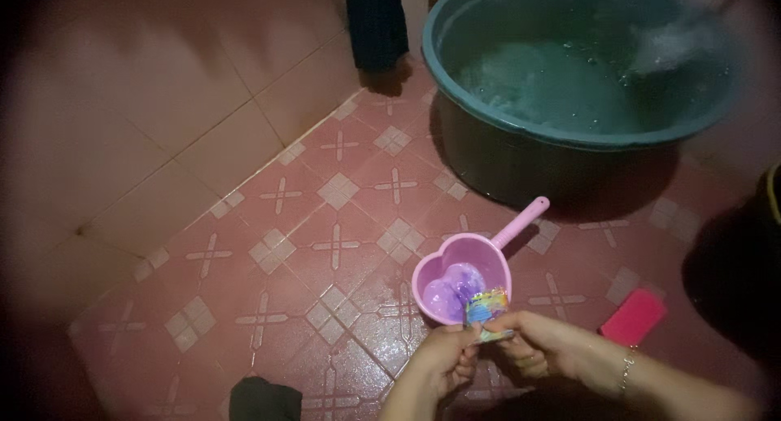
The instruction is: The person sits on the floor and repeatedly tears open small detergent sachets, pouring the contents into a pink scoop and then into a large basin of water. The person handles multiple sachets one at a time, rinsing them under running water before discarding them.
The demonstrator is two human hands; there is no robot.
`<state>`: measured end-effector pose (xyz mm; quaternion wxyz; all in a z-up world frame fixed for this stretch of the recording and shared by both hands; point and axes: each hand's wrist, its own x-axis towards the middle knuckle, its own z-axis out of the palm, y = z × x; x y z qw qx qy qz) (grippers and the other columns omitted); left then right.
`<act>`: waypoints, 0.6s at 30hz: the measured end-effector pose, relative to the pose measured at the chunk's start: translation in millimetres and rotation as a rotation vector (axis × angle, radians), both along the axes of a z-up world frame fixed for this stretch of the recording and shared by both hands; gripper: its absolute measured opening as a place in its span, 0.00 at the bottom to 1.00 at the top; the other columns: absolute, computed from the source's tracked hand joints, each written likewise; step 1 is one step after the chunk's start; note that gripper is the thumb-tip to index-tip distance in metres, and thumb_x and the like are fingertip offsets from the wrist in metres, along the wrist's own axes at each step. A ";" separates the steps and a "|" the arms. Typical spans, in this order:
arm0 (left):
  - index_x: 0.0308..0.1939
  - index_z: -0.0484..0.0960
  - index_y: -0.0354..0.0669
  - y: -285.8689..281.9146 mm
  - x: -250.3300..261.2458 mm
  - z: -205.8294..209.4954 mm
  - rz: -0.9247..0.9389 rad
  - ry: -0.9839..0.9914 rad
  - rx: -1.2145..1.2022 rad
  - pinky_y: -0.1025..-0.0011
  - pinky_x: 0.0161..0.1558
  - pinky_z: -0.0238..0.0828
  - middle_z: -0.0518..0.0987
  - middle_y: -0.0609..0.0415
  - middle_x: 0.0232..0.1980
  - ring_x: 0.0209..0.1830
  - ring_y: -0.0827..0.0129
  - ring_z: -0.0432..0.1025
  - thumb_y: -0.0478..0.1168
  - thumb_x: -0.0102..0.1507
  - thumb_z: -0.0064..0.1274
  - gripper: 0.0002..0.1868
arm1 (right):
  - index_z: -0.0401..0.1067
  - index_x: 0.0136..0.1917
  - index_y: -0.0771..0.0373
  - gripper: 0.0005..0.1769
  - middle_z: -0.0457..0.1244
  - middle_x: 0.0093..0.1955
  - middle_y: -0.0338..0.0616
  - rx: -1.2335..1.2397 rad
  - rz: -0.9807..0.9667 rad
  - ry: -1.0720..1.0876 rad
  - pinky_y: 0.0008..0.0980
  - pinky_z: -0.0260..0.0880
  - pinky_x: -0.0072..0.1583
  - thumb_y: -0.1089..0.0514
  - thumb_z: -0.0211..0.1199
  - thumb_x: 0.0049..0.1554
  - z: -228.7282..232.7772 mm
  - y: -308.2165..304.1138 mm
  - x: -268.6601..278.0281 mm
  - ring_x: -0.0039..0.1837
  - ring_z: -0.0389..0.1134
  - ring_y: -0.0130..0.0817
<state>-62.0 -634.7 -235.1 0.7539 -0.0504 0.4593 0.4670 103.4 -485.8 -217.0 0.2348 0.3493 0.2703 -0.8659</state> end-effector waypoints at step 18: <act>0.38 0.69 0.46 -4.0 -5.5 -14.1 -0.003 -0.231 0.035 0.79 0.15 0.46 0.64 0.64 0.19 0.12 0.80 0.54 0.43 0.71 0.50 0.10 | 0.64 0.28 0.56 0.24 0.53 0.20 0.32 0.160 -0.027 -0.174 0.24 0.41 0.27 0.48 0.65 0.62 3.7 12.6 4.5 0.21 0.46 0.21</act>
